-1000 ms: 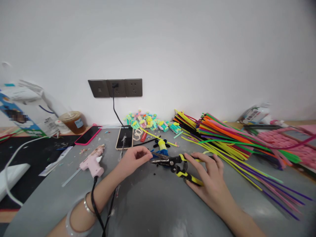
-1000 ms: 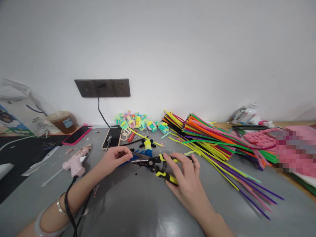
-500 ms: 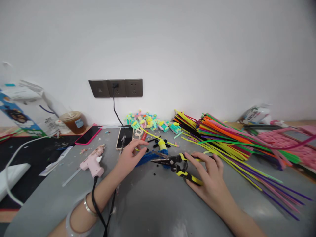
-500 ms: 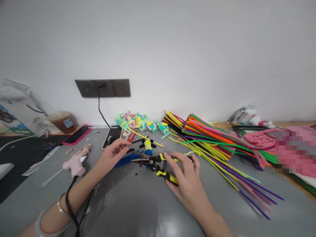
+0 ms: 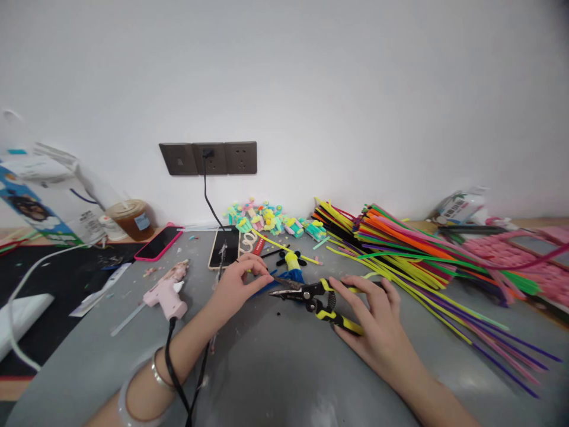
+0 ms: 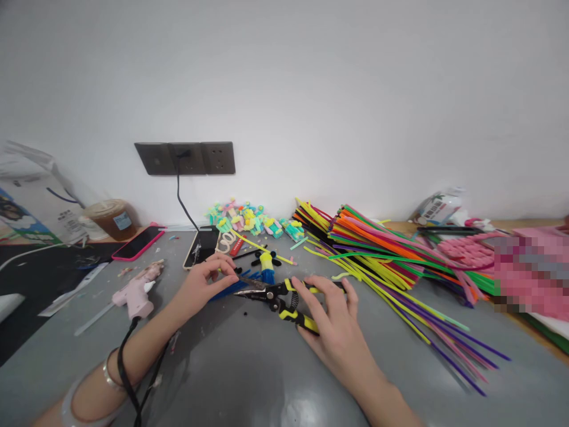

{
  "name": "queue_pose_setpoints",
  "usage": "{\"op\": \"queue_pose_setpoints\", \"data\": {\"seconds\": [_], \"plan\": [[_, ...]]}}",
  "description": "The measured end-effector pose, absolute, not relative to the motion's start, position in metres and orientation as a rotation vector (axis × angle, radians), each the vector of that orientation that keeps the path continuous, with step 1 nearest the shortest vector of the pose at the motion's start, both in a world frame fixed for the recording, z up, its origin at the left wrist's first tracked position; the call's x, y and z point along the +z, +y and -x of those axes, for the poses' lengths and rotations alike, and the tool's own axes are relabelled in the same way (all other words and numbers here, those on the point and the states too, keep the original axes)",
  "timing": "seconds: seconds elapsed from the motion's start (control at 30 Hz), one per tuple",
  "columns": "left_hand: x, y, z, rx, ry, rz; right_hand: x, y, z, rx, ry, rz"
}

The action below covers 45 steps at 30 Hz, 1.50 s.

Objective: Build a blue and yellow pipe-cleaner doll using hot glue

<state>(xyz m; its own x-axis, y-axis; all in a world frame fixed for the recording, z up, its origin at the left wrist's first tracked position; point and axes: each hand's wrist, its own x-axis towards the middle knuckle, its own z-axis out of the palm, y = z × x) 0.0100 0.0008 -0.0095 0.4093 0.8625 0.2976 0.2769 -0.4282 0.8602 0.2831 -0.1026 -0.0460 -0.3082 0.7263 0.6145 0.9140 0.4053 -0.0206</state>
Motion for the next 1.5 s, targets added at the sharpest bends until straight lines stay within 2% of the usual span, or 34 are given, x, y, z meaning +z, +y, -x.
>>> {"op": "queue_pose_setpoints", "data": {"seconds": [1.5], "plan": [[-0.0038,-0.0087,-0.0135,0.844,0.852,-1.924,-0.045,-0.104,-0.2832,-0.438,-2.099,1.411]]}}
